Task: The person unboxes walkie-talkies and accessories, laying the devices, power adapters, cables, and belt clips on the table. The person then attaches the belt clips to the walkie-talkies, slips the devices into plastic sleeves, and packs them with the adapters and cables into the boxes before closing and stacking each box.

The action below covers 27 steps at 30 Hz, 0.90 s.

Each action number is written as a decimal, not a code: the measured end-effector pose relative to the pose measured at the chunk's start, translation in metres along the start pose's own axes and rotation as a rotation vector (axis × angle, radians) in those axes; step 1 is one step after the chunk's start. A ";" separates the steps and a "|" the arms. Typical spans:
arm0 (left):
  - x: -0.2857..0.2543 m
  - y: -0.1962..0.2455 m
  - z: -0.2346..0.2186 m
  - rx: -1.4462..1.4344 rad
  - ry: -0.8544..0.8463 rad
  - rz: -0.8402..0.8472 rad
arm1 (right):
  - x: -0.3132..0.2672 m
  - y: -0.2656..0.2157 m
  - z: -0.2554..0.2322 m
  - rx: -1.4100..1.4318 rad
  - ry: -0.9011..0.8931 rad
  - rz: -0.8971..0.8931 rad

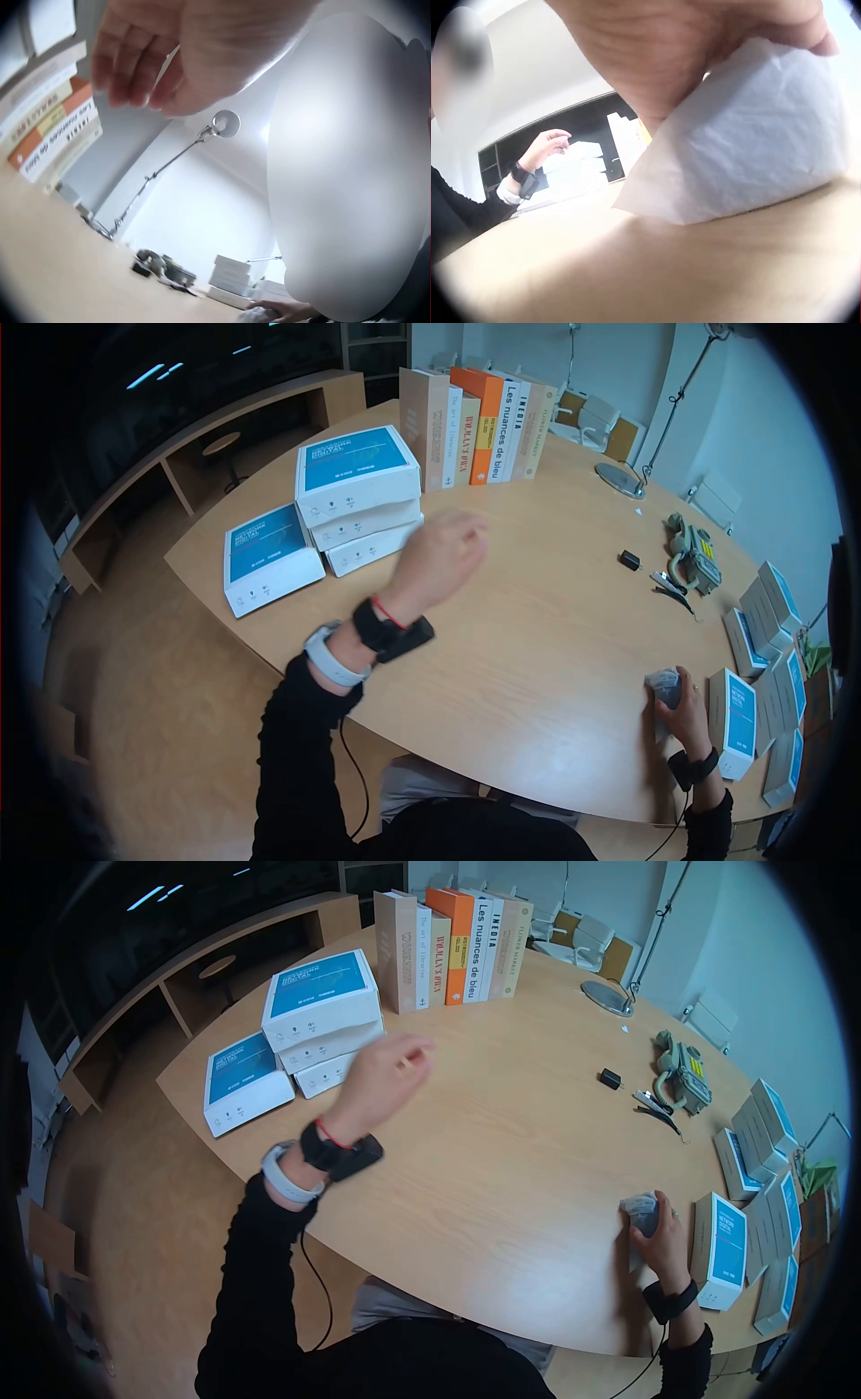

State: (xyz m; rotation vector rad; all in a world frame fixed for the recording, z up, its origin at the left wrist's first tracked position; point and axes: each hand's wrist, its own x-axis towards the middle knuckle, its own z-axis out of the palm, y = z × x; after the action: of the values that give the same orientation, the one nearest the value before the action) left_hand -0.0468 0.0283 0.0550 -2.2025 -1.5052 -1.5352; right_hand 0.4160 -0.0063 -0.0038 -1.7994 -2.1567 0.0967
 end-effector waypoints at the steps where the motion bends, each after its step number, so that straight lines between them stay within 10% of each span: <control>1: 0.004 -0.007 -0.014 0.162 0.052 0.098 | 0.003 0.004 -0.001 -0.042 0.022 -0.024; 6: 0.019 -0.045 -0.094 0.945 -0.071 0.081 | 0.004 -0.002 -0.018 -0.041 -0.043 -0.013; 10: 0.018 -0.082 -0.114 0.953 -0.289 -0.176 | 0.013 -0.030 -0.038 -0.047 0.174 -0.220; 27: 0.019 -0.111 -0.105 1.121 -0.210 0.352 | -0.026 -0.085 -0.032 0.278 -0.066 -0.390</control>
State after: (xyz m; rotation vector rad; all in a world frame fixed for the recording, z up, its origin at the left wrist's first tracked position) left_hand -0.1996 0.0426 0.0727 -1.7522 -1.3727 -0.1950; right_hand 0.3485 -0.0538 0.0429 -1.2196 -2.3609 0.3468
